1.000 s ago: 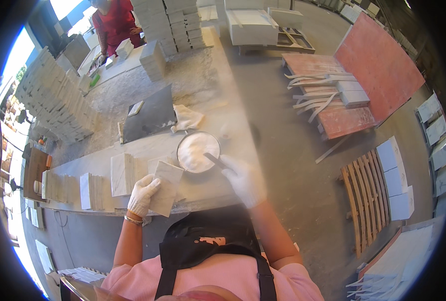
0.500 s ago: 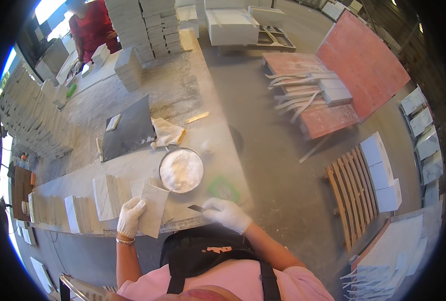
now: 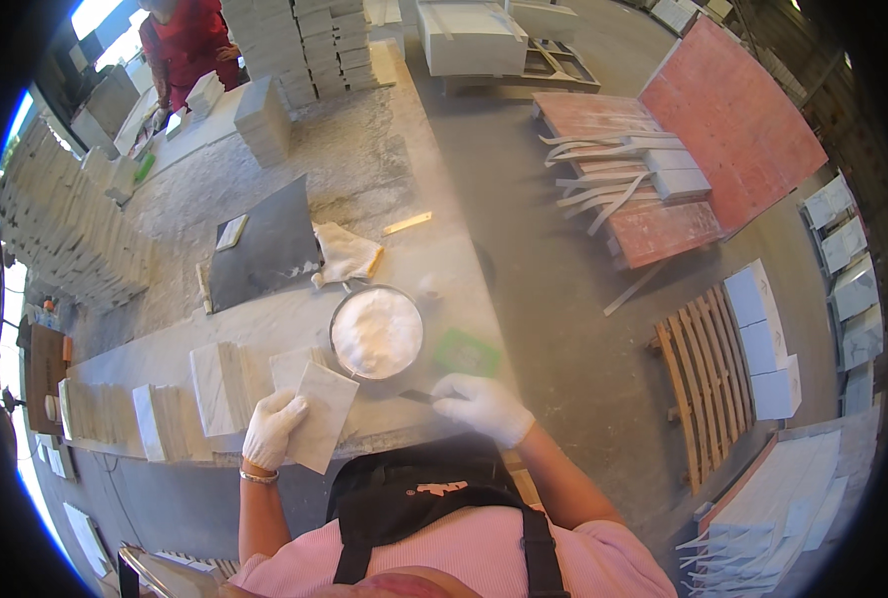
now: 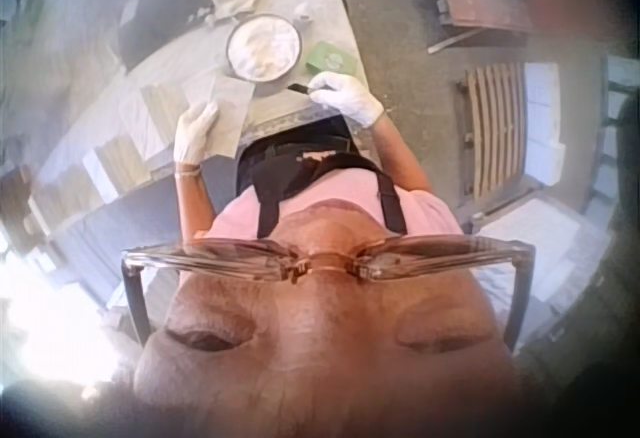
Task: The person repeatedly applies a white paste to the edges of small rectangular tiles using a metal spatula, then smooths and wipes the edges with a green sponge. The person handles tiles one at a time, turning them over and working on multiple edges before placing them back on the table.
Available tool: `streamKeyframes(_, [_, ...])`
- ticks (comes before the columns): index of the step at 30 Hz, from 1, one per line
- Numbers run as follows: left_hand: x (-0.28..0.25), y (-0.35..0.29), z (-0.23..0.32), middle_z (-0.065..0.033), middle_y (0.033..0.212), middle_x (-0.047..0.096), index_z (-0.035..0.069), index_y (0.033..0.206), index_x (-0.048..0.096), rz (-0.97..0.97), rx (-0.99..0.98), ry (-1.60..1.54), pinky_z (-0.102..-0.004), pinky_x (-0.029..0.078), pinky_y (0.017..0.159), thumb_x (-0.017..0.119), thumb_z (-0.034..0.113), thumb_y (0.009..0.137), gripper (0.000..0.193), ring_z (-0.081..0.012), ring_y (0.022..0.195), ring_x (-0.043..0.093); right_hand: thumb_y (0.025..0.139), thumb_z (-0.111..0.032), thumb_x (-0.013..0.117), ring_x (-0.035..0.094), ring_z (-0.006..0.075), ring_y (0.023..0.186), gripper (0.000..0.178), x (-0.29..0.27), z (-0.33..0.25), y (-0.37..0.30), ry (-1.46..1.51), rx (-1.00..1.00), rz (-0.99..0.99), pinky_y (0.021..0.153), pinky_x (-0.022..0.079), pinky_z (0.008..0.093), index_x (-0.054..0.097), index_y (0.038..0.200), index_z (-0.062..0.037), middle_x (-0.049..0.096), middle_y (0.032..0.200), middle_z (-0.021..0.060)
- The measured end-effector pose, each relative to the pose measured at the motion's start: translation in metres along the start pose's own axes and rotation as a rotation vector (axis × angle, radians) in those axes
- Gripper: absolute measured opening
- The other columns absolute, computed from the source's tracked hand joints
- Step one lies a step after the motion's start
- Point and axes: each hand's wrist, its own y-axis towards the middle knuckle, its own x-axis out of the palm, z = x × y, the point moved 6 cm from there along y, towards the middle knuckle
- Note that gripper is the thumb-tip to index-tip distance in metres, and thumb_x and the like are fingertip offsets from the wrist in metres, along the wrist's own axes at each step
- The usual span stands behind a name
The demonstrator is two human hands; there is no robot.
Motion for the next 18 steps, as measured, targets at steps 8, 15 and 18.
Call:
streamKeyframes(8, [-0.005, 0.007, -0.013, -0.0053, 0.101, 0.072, -0.005, 0.116, 0.070, -0.033, 0.017, 0.030, -0.0287, 0.054, 0.082, 0.066, 0.029, 0.098, 0.039, -0.0119, 0.090, 0.065, 0.094, -0.015, 0.070, 0.064, 0.0091, 0.086, 0.023, 0.022, -0.013, -0.027, -0.016, -0.088, -0.027, 0.079, 0.052, 0.0268, 0.071, 0.115, -0.0042, 0.072, 0.100, 0.0017])
streamKeyframes(15, [-0.006, 0.016, -0.006, -0.0060, 0.104, 0.073, -0.004, 0.117, 0.070, -0.058, 0.196, 0.210, -0.0294, 0.055, 0.082, 0.066, 0.030, 0.099, 0.039, -0.0133, 0.092, 0.067, 0.093, -0.009, 0.072, 0.065, 0.0102, 0.088, 0.036, 0.026, -0.018, -0.054, 0.105, -0.147, 0.064, 0.081, 0.054, 0.0277, 0.069, 0.129, -0.0035, 0.074, 0.107, 0.0039])
streamKeyframes(18, [-0.011, 0.018, -0.014, -0.0058, 0.101, 0.073, -0.003, 0.116, 0.071, 0.006, 0.010, 0.276, -0.0291, 0.054, 0.082, 0.066, 0.031, 0.099, 0.038, -0.0126, 0.092, 0.067, 0.094, -0.008, 0.069, 0.061, 0.0085, 0.079, 0.042, 0.027, -0.012, -0.063, 0.144, -0.081, 0.079, 0.074, 0.051, 0.0250, 0.066, 0.135, -0.0008, 0.071, 0.097, 0.0027])
